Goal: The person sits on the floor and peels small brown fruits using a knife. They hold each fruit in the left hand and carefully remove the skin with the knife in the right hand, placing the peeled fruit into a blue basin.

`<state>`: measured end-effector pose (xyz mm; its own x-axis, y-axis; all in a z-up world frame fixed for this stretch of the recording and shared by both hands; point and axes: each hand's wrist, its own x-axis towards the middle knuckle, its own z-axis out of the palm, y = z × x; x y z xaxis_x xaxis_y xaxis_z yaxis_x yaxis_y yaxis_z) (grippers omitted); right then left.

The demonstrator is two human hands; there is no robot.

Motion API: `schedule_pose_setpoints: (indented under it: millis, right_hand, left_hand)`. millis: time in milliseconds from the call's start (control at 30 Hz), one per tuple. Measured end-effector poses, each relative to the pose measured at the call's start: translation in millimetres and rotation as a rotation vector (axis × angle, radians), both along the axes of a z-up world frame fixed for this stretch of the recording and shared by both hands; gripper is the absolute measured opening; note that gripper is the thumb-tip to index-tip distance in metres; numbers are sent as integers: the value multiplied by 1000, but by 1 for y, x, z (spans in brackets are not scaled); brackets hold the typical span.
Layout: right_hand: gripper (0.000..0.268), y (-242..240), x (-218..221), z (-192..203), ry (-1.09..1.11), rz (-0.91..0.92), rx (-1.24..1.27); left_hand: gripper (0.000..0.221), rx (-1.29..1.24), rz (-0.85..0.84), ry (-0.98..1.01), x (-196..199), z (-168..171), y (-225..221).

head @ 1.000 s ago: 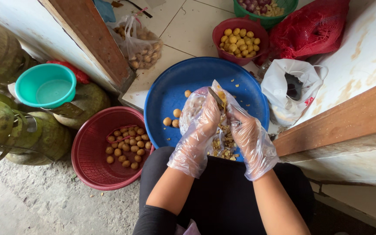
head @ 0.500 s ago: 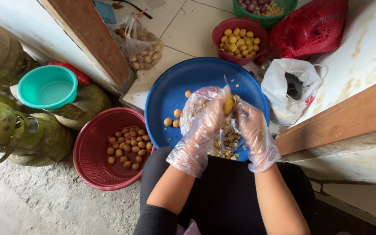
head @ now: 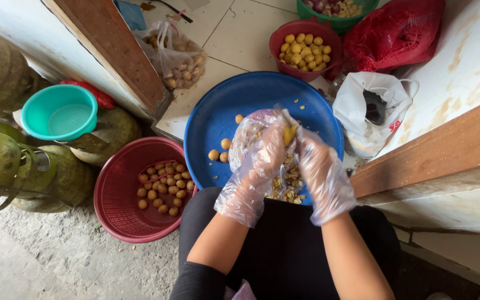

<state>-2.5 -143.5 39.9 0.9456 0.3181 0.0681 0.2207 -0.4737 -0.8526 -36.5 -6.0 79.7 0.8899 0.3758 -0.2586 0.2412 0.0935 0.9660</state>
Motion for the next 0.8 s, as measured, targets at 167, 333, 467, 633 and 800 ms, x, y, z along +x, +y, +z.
schedule_pose_setpoints:
  millis: [167,333,467,633,800]
  right_hand:
    - [67,-13,17,-2,47,105,119]
    - [60,-23,26,-15,120,15,-12]
    - [56,-22,33,-15,-25,136,27]
    - [51,-17,34,-9,64,13,92]
    - [50,-22,41,-6,118,-64,165]
  left_hand:
    - [48,-306,-148,-136,20,-44,5]
    - [43,726,-420,-40,36,-97,28]
    - [40,670,-460,43,38,-110,43]
    - [51,446,-328,300,81,-92,61]
    - [54,207,-293,122,122,-114,70]
